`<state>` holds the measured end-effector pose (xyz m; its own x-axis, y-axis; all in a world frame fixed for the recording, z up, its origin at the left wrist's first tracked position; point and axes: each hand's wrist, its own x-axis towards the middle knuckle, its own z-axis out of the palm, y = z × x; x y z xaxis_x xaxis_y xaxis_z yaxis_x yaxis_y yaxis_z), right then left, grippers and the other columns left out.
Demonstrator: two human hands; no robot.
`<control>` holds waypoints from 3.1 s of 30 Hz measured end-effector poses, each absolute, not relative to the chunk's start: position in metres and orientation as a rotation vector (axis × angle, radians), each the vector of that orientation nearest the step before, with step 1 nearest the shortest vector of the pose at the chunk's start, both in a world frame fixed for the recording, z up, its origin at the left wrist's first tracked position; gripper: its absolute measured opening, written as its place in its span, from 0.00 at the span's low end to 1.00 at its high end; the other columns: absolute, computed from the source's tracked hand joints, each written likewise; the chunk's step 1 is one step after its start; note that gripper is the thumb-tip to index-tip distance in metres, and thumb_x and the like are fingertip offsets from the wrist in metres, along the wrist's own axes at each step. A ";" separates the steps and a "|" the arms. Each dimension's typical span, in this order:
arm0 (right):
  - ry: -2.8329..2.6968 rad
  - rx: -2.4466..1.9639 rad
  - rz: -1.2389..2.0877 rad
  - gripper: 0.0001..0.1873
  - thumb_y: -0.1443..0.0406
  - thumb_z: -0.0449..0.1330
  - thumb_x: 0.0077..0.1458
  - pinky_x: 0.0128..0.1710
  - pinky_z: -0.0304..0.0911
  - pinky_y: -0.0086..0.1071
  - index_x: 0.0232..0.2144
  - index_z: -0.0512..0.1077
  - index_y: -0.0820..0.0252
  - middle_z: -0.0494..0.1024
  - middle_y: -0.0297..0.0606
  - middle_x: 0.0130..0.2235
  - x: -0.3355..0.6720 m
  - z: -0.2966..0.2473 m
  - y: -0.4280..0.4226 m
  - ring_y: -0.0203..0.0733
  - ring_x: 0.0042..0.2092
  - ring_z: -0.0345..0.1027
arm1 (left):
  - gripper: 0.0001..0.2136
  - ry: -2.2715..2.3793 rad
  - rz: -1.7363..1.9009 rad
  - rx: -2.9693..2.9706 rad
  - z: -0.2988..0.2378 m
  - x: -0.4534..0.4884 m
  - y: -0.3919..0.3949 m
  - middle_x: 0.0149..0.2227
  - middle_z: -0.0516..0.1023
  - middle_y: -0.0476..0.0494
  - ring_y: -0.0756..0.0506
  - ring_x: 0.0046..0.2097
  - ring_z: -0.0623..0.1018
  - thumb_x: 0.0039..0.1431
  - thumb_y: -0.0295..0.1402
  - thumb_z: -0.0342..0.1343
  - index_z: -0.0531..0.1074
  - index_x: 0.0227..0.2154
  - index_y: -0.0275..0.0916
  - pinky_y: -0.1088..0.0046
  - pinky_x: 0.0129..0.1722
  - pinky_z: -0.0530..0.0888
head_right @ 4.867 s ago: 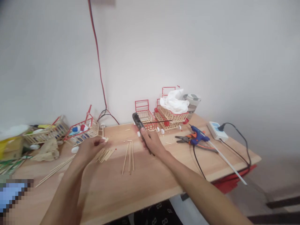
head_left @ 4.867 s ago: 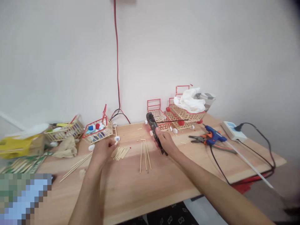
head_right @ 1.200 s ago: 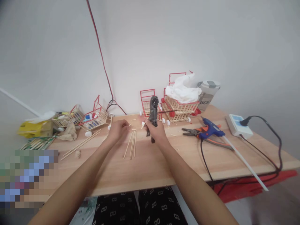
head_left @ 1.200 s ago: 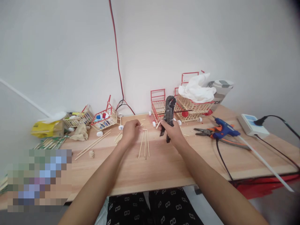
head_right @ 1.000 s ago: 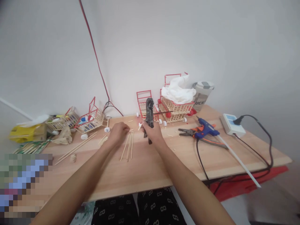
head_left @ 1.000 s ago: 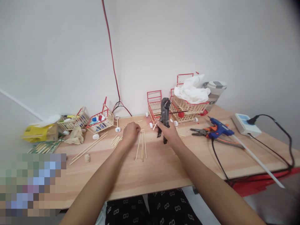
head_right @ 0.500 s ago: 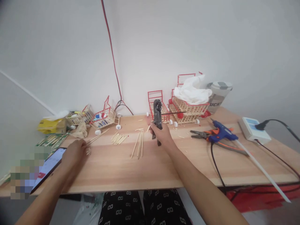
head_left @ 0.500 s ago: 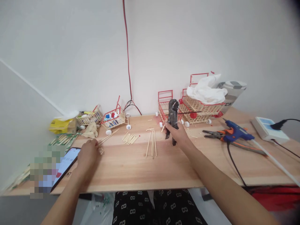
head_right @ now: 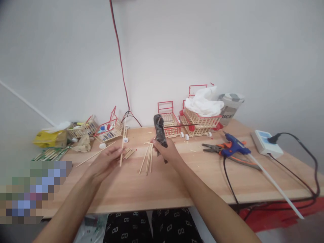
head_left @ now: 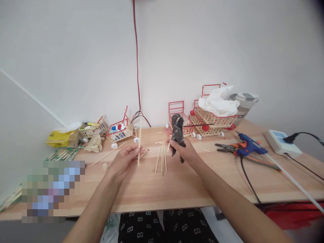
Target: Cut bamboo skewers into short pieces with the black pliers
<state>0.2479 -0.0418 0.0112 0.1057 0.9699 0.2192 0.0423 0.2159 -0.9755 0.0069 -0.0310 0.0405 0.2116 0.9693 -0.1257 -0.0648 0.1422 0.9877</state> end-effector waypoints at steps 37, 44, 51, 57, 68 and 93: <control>-1.254 -1.143 1.018 0.18 0.52 0.60 0.47 0.20 0.60 0.26 0.22 0.65 0.62 0.67 0.30 0.19 0.253 0.011 -0.036 0.32 0.20 0.60 | 0.12 0.848 0.845 1.526 0.011 0.093 -0.028 0.21 0.71 0.51 0.53 0.24 0.67 0.54 0.40 0.55 0.72 0.24 0.35 0.78 0.27 0.63; -1.229 -1.087 1.090 0.17 0.54 0.60 0.49 0.19 0.59 0.26 0.22 0.65 0.62 0.67 0.30 0.19 0.251 0.017 -0.041 0.32 0.20 0.61 | 0.05 1.000 0.979 1.735 0.013 0.093 -0.036 0.28 0.76 0.48 0.49 0.32 0.73 0.51 0.31 0.57 0.75 0.26 0.36 0.76 0.34 0.66; -1.289 -1.089 1.099 0.17 0.54 0.59 0.50 0.20 0.58 0.25 0.21 0.65 0.62 0.67 0.29 0.20 0.252 0.018 -0.042 0.31 0.21 0.61 | 0.07 1.023 1.062 1.899 0.014 0.092 -0.043 0.26 0.75 0.49 0.49 0.31 0.73 0.55 0.32 0.53 0.75 0.26 0.37 0.76 0.34 0.66; -1.299 -1.147 1.059 0.17 0.54 0.59 0.49 0.21 0.60 0.26 0.21 0.66 0.62 0.67 0.31 0.20 0.254 0.017 -0.041 0.32 0.21 0.62 | 0.08 0.968 0.969 1.714 0.014 0.092 -0.041 0.27 0.76 0.47 0.49 0.32 0.74 0.53 0.35 0.56 0.75 0.27 0.36 0.76 0.33 0.67; -1.456 -1.278 0.829 0.15 0.55 0.57 0.49 0.22 0.57 0.26 0.22 0.64 0.61 0.67 0.31 0.21 0.256 0.003 -0.034 0.34 0.24 0.60 | 0.17 0.890 0.867 1.306 0.014 0.097 -0.022 0.27 0.80 0.42 0.46 0.30 0.78 0.45 0.40 0.63 0.69 0.34 0.34 0.72 0.30 0.73; -1.953 -1.698 1.150 0.28 0.44 0.47 0.55 0.25 0.57 0.27 0.30 0.69 0.62 0.72 0.37 0.28 0.309 0.066 -0.098 0.34 0.26 0.62 | 0.11 0.570 0.708 1.303 0.034 0.069 -0.009 0.23 0.75 0.46 0.54 0.25 0.71 0.49 0.36 0.62 0.72 0.25 0.32 0.78 0.28 0.67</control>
<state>0.3088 -0.0983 0.0661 -0.2508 0.9309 -0.2656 0.6837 -0.0239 -0.7294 0.0693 -0.0087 0.0338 0.6670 0.7450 0.0133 -0.1459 0.1131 0.9828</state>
